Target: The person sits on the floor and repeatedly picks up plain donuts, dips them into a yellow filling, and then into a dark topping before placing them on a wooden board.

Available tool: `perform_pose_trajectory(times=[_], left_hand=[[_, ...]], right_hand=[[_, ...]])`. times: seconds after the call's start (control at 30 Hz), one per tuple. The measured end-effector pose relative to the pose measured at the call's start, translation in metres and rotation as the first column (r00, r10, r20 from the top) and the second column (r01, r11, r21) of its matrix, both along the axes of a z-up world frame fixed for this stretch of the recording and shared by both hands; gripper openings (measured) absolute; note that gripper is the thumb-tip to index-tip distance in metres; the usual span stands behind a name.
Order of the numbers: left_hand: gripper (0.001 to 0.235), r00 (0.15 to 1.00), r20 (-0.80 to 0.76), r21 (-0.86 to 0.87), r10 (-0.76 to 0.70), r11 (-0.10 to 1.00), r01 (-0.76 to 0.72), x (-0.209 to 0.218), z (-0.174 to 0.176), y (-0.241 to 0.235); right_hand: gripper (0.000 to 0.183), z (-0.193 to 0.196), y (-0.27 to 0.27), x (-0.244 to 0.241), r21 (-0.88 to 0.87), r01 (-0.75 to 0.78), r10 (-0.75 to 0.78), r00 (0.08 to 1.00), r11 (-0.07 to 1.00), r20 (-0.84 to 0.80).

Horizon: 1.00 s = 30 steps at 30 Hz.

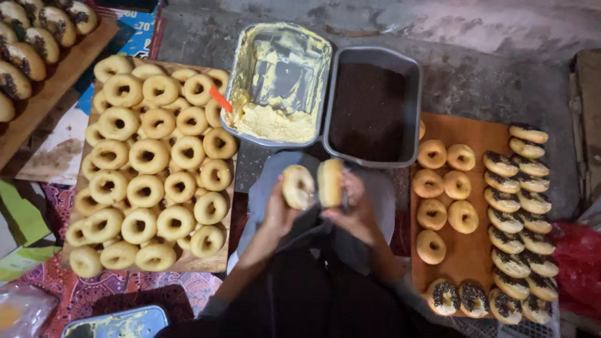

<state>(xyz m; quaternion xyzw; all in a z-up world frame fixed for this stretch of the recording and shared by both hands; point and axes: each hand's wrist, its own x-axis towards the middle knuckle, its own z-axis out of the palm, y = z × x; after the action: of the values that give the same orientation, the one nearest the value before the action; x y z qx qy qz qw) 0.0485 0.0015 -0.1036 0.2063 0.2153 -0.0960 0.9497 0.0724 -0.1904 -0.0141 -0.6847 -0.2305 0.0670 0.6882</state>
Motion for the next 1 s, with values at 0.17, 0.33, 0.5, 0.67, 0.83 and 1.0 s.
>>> perform_pose_trajectory(times=[0.17, 0.33, 0.5, 0.67, 0.83, 1.0], left_hand=[[0.058, 0.879, 0.469, -0.521, 0.082, 0.830, 0.200, 0.030, -0.066, -0.009], [0.059, 0.999, -0.013, -0.189, -0.035, 0.982, 0.032, 0.062, -0.094, -0.019], [0.071, 0.966, 0.164, -0.223, -0.200, 0.946, 0.234, 0.068, -0.103, -0.036], [0.075, 0.942, 0.271, -0.358, -0.198, 0.888, 0.290, 0.072, -0.097, -0.017], [0.075, 0.960, 0.157, -0.349, -0.231, 0.897, 0.273, 0.076, -0.091, -0.019], [0.073, 0.954, 0.172, -0.286, -0.244, 0.914, 0.286, 0.073, -0.097, -0.009]], right_hand=[[0.065, -0.016, -0.020, 0.053, -0.653, -0.251, 0.477, 0.858, 0.714, 0.191], [0.046, -0.090, -0.087, 0.198, -0.124, 0.012, -0.058, 0.923, 0.992, -0.380], [0.048, -0.214, -0.082, 0.276, -0.286, 0.273, -0.389, 0.759, 0.918, -0.522], [0.038, -0.244, -0.085, 0.263, -0.373, 0.279, -0.385, 0.889, 0.885, -0.248], [0.036, -0.203, -0.126, 0.249, -0.016, 0.343, -0.297, 0.789, 0.939, -0.537], [0.044, -0.198, -0.227, 0.198, 0.509, 0.623, 0.080, 0.584, 0.594, -0.808]])
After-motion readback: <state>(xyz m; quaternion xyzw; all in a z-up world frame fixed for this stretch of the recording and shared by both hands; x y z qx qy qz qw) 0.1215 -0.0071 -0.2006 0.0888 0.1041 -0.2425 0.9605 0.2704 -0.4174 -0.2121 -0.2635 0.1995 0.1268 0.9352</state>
